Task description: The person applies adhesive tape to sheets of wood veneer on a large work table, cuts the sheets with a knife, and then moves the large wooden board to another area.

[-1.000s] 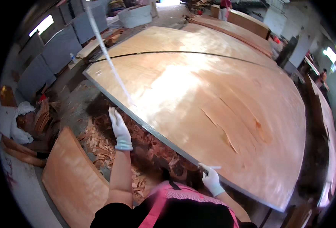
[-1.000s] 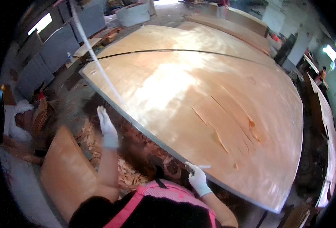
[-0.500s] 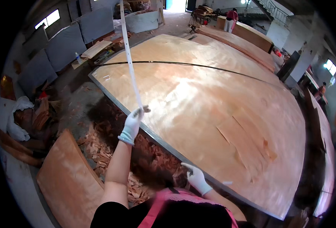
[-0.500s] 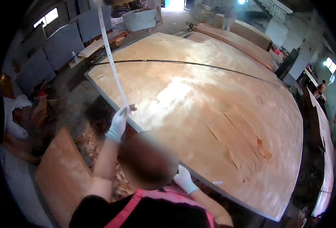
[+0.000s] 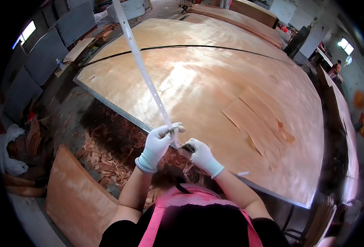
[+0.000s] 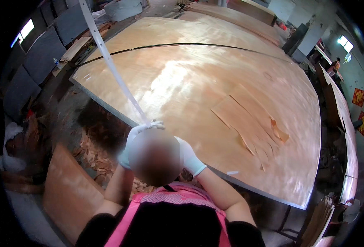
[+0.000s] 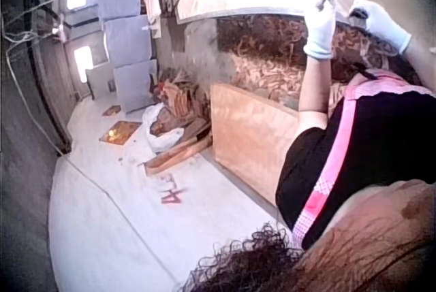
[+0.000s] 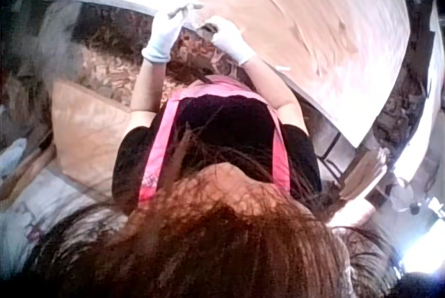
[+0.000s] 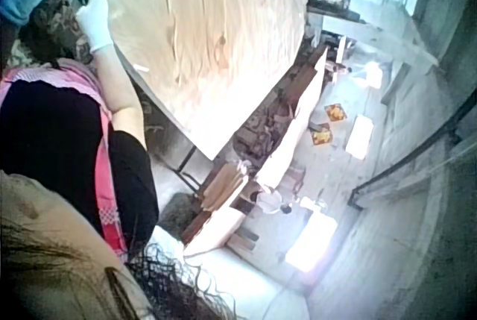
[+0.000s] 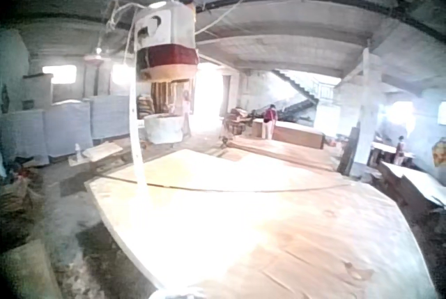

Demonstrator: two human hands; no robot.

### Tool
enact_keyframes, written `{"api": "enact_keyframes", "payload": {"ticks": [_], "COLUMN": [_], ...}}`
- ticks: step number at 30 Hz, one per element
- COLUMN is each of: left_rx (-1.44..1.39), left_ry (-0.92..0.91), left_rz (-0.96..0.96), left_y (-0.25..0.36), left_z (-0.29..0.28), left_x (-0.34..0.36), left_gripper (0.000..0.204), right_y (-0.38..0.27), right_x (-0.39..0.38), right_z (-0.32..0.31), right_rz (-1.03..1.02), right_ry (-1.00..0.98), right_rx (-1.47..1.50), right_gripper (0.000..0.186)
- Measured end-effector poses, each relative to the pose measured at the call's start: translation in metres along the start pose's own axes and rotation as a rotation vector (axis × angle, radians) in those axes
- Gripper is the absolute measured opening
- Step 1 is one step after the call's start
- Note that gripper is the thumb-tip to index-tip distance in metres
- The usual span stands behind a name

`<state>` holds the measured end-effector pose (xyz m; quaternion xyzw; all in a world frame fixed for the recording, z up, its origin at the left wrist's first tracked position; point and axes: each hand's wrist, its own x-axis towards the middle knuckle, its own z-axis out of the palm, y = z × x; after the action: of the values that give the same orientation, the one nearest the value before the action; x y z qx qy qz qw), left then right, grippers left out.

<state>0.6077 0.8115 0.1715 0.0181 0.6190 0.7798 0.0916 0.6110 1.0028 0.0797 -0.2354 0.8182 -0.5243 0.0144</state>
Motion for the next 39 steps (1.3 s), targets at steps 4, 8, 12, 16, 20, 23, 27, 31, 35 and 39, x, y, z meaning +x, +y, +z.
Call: {"api": "enact_keyframes", "payload": {"ticks": [4, 8, 12, 16, 20, 23, 27, 31, 35, 39], "left_rx": [0.289, 0.305, 0.172, 0.554, -0.173, -0.278, -0.245, -0.057, 0.171, 0.450], "left_ry": [0.082, 0.549, 0.301, -0.072, -0.700, -0.724, -0.901, -0.996, -0.896, -0.909], "left_rz": [0.183, 0.150, 0.374, 0.312, -0.438, -0.741, -0.838, -0.732, -0.644, -0.417], "left_y": [-0.024, -0.053, -0.076, -0.105, -0.139, -0.153, -0.150, -0.176, -0.192, -0.193], "left_z": [0.000, 0.001, 0.018, 0.061, 0.134, 0.175, 0.218, 0.230, 0.245, 0.257], "left_x": [0.010, 0.025, 0.034, 0.017, 0.008, 0.001, -0.006, -0.008, -0.016, -0.017], "left_gripper": [0.019, 0.021, 0.059, 0.063, 0.051, 0.054, 0.045, 0.025, 0.018, 0.016], "right_y": [-0.052, -0.070, -0.029, 0.007, 0.018, 0.018, 0.052, 0.060, 0.073, 0.081], "right_x": [-0.012, -0.037, -0.067, -0.103, -0.148, -0.181, -0.239, -0.271, -0.309, -0.326], "right_z": [-0.025, -0.045, -0.075, -0.117, -0.146, -0.162, -0.182, -0.193, -0.197, -0.185], "right_rz": [-0.069, -0.168, 0.261, 0.377, 0.501, 0.564, 0.533, 0.675, 0.867, 0.912], "right_ry": [-0.017, 0.084, 0.146, 0.104, 0.089, 0.169, 0.236, 0.311, 0.485, 0.836], "right_rx": [-0.031, 0.070, 0.596, 0.499, 0.365, 0.517, 0.467, 0.578, 1.019, 1.193], "right_gripper": [0.012, 0.006, 0.042, 0.097, 0.109, 0.110, 0.096, 0.081, 0.060, 0.047]}}
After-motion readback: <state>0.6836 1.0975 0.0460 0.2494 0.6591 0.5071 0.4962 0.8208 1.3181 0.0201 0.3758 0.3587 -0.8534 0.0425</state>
